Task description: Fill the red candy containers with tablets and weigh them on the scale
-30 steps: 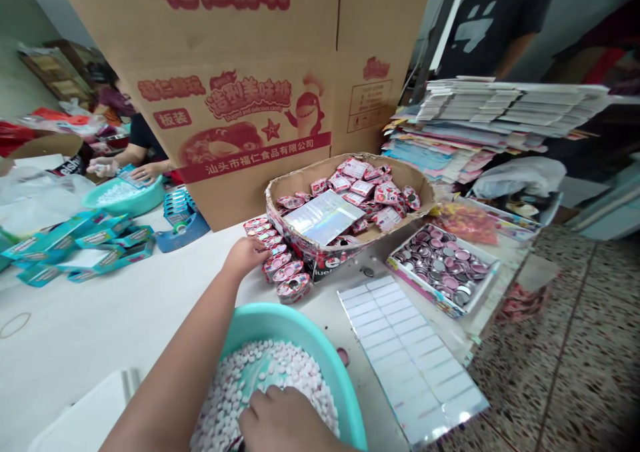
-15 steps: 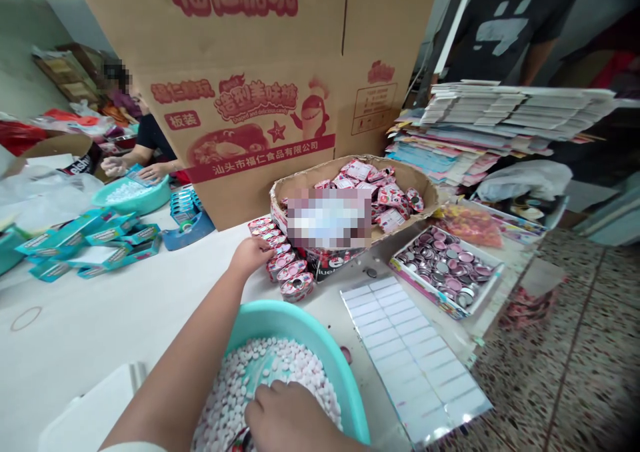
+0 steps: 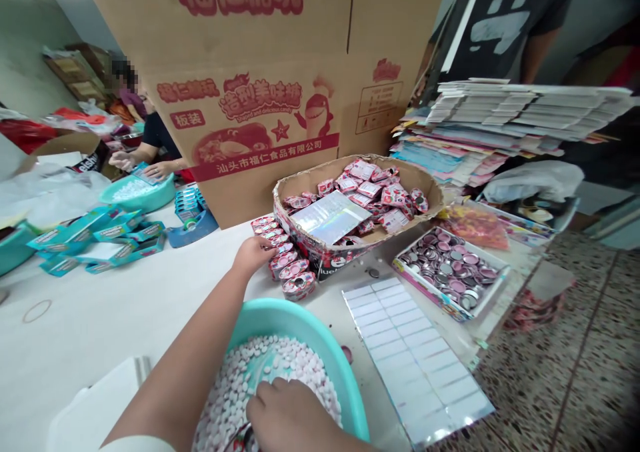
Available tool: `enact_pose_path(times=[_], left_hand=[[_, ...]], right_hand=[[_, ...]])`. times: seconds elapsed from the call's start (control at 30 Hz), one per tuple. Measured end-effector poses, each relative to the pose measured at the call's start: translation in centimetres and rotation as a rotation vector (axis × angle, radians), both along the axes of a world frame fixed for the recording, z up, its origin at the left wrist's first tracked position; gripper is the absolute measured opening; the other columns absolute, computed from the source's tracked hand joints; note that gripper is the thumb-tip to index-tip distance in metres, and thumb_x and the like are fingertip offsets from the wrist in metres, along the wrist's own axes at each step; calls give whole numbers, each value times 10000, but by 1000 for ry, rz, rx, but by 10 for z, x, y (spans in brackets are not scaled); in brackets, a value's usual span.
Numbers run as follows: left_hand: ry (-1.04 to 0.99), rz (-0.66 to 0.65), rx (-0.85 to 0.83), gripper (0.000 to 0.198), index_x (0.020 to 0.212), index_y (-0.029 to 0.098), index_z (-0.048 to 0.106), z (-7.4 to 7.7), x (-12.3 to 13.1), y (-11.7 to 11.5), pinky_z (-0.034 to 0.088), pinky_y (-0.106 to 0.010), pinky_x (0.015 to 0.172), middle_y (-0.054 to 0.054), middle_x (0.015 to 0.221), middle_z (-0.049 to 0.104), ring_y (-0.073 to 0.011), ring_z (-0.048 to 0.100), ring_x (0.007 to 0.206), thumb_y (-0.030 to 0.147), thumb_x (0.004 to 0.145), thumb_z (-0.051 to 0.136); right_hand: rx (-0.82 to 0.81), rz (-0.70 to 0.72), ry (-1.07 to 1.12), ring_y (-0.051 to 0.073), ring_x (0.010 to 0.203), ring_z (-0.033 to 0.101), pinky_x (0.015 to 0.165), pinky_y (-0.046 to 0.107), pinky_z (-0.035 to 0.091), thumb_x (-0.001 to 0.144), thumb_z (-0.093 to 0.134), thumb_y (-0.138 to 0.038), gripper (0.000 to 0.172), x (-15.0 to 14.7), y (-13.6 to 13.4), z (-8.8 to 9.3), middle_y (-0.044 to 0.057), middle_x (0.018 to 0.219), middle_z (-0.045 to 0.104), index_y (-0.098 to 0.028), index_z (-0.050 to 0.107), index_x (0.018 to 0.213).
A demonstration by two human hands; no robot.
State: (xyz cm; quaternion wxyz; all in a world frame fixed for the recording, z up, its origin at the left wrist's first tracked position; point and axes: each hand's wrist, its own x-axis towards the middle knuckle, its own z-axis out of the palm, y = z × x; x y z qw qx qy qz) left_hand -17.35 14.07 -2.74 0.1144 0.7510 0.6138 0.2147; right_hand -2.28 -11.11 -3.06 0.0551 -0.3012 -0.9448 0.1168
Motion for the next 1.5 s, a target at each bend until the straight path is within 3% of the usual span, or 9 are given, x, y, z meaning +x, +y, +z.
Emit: enact_pose_path(times=[0.37,0.53,0.7,0.83,0.93,1.07,1.13,1.33,1.5], left_hand=[[195,-346,70,424,961,233,717,35,36,-28,471,-341,891,-88,1012,688,-262,620,1005,606,768,657],[335,-388,-13,464,876,209,692,28,58,-52,450,-325,617,-97,929,651,-249,628,779,622,670,732],[374,-376,-30,391,904,225,693,24,57,-55,445,-280,621,-56,973,634,-203,630,798,573,728,711],[356,-287,54,390,1002,197,697,40,61,-61,489,-312,784,-91,1043,615,-242,614,950,514,776,708],[323,-156,152,389,1073,159,682,73,52,-80,473,-375,901,-135,1087,582,-276,573,1049,486,897,565],[239,48,177,443,1073,187,700,120,-2,-139,480,-397,895,-102,1033,598,-257,605,958,535,919,474],[155,193,65,509,1075,210,704,126,-38,-183,500,-383,853,-88,1063,613,-249,626,930,614,886,460],[-46,663,-292,800,1358,90,500,60,-74,-318,501,-451,925,-203,1257,618,-364,605,1136,612,755,564],[-271,745,-370,600,1415,191,403,30,-60,-367,523,-419,895,-144,1315,625,-316,654,1096,389,851,456]], right_hand=[[67,-32,60,225,642,656,428,310,456,841,690,-316,163,-4,-1,-11,43,780,690,-169,619,850],[79,-36,18,230,639,664,407,303,421,879,637,-316,140,-9,1,-18,46,776,694,-179,621,856],[96,-59,63,233,615,651,404,308,412,836,684,-350,175,-12,3,-21,49,746,680,-182,635,847],[-31,-30,-7,260,690,669,469,325,478,808,688,-374,244,-11,6,-11,86,825,698,-168,654,936],[-152,-23,-55,289,799,673,592,360,534,700,763,-376,405,-4,6,2,108,936,697,-152,642,1014],[-226,-66,59,303,932,648,740,395,528,742,664,-281,286,12,-3,22,110,1033,673,-161,628,999],[-270,-94,161,287,954,636,762,384,508,780,599,-228,190,20,-6,31,91,1029,667,-178,623,962],[-419,-214,470,232,986,610,814,334,459,786,683,-253,258,24,-3,43,39,1048,652,-216,626,1034],[-465,-233,609,218,1003,609,880,327,456,766,714,-174,311,15,-1,49,41,1071,663,-226,681,1070]])
